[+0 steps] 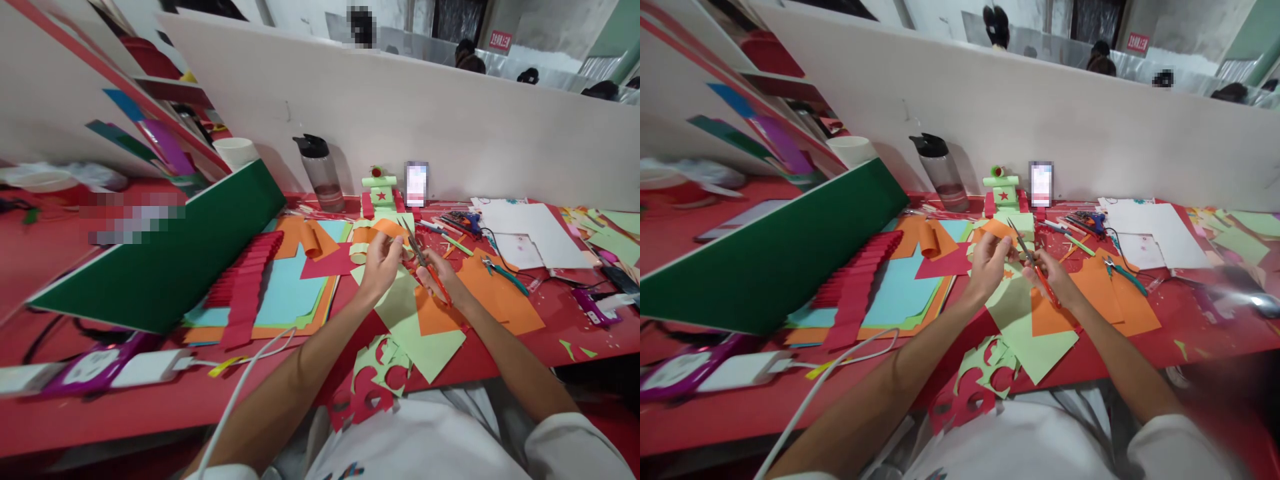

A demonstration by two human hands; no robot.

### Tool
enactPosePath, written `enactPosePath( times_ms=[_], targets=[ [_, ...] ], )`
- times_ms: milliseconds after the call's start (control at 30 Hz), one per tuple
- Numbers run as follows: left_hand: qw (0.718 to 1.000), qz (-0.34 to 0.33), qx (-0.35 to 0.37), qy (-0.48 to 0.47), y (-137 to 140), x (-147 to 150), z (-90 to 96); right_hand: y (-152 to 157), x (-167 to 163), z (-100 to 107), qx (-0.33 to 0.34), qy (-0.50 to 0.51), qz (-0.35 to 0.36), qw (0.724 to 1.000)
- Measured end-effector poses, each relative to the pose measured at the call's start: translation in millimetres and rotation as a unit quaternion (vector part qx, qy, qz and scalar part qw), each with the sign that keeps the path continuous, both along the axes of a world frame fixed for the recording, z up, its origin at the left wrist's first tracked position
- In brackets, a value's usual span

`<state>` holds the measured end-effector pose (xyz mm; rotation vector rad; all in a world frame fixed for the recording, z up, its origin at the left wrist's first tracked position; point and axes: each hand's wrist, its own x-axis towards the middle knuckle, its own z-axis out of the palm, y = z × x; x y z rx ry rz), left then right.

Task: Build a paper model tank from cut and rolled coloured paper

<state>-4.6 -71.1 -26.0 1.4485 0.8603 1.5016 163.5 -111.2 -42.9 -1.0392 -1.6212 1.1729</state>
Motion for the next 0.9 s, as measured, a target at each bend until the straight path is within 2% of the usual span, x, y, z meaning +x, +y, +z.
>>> enactPosePath(
  times_ms=[300, 900],
  targets=[
    [1.000, -0.004, -0.005, 0.001, -1.5, 0.7, 2.5, -3.7, -5.7, 5.2, -0.008, 0.017, -0.023, 1.000],
    [1.000, -0.007, 0.004, -0.008, 0.0, 1.0, -0.2, -3.4, -7.1, 3.8, -0.014, 0.036, -0.022, 0.999]
  ],
)
